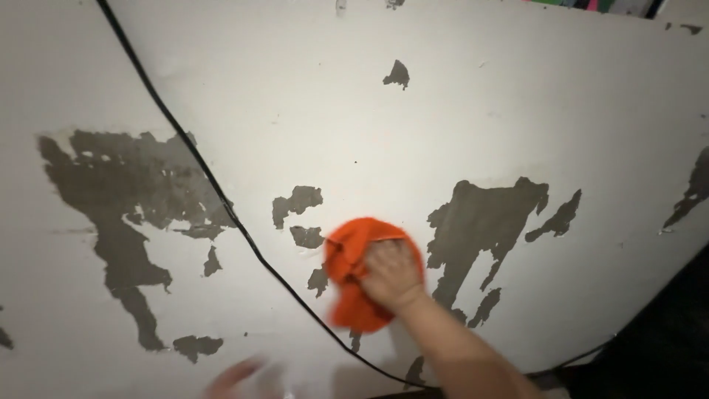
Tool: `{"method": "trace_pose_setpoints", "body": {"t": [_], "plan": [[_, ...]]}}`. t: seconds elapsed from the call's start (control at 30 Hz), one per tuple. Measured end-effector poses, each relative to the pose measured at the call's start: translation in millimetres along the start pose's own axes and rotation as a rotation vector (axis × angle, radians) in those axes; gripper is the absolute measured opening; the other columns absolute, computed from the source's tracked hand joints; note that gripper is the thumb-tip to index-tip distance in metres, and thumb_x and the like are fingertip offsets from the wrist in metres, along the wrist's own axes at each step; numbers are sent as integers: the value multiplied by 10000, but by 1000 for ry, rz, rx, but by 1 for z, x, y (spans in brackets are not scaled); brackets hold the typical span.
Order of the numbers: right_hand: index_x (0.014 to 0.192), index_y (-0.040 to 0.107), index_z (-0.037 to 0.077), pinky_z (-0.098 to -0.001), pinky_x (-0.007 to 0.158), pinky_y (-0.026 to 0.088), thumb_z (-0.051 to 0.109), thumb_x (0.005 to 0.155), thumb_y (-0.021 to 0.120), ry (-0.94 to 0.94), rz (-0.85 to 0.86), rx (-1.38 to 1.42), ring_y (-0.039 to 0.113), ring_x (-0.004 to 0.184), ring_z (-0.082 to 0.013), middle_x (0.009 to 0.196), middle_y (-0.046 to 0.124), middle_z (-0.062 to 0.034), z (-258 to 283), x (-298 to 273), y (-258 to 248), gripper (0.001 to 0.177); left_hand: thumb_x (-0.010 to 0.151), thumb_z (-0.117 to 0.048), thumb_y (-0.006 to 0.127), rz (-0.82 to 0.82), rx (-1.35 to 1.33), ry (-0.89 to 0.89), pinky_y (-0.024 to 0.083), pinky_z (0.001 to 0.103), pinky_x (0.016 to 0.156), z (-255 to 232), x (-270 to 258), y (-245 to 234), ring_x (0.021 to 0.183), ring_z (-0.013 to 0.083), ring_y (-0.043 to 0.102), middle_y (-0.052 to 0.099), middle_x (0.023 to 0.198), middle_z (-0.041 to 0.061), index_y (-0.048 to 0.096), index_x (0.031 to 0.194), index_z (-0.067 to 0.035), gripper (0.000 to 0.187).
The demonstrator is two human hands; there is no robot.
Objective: The person wipes a white wall with an orange cloth, moving the cloth in circular and back-and-forth motions across several patches of gray residue. The person occasionally uses the left hand to steady the wall or guide the cloth. The wall has a black cable running vertically and a mirror above it.
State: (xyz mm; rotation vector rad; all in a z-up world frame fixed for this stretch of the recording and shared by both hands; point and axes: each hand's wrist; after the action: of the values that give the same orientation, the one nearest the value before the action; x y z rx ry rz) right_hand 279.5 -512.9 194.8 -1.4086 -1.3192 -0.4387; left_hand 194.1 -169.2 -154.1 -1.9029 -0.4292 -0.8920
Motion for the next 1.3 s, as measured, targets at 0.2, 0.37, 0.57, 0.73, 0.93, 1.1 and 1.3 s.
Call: {"method": "trace_pose_setpoints", "body": {"t": [0.2,0.37,0.57,0.73,0.93,1.1,1.3], "plan": [[1151,654,67,-421,948,503,208,877,658,479,-167,476,651,1053,-275,1131,684,-123,-79,111,-137,308,786,-287,767,-23,-190,357,332,560,1105,-313,292,-222,1315,403,488,589,1344,177,590,1328,-39,622],[1258,604,-5,-430,995,433,192,941,641,292,-478,378,573,1133,-317,1227,619,-173,-164,168,-100,375,866,-277,703,-180,-127,583,308,550,1185,-344,382,-264,1387,377,462,546,1434,175,560,1389,-16,603],[1327,646,-17,-476,1121,306,271,926,618,62,-445,186,486,1290,-371,1358,605,-210,-77,207,-80,494,942,-332,665,-344,-2,611,292,529,1251,-335,434,-299,1438,350,431,533,1470,176,561,1386,-53,534],[1383,680,-27,-515,1227,201,336,913,599,-162,-403,-8,414,1421,-416,1466,594,-241,-43,224,-87,600,973,-518,527,-131,362,290,127,545,1198,-316,467,-323,1480,376,229,278,1594,195,377,1516,-86,710],[1182,687,50,-526,1183,306,269,897,572,116,-130,-14,522,1230,-404,1252,630,-179,-155,147,-117,378,682,-815,596,12,670,-72,-34,551,1183,-272,499,-354,1501,349,-69,-58,1656,127,-3,1632,-212,1275],[1396,474,37,-484,1139,352,317,986,642,412,-404,252,492,1291,-384,1370,512,-184,-244,107,-132,524,569,-791,709,-111,547,-22,77,579,1232,-267,500,-347,1546,363,0,44,1683,172,106,1641,-206,1362],[1454,341,-149,-609,1134,339,264,1065,684,482,-678,-246,434,1337,-516,1381,417,-374,-327,127,-65,663,620,-737,783,-178,490,44,148,624,1221,-253,498,-338,1559,412,-9,83,1721,201,201,1687,-140,1353]]}}
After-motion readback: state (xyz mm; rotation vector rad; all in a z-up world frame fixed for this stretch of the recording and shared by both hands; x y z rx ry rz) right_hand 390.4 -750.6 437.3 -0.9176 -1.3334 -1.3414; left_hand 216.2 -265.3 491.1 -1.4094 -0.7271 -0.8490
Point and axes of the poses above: each hand's wrist, its own x-axis towards the middle knuckle, its own y-axis out of the palm, z = x × y
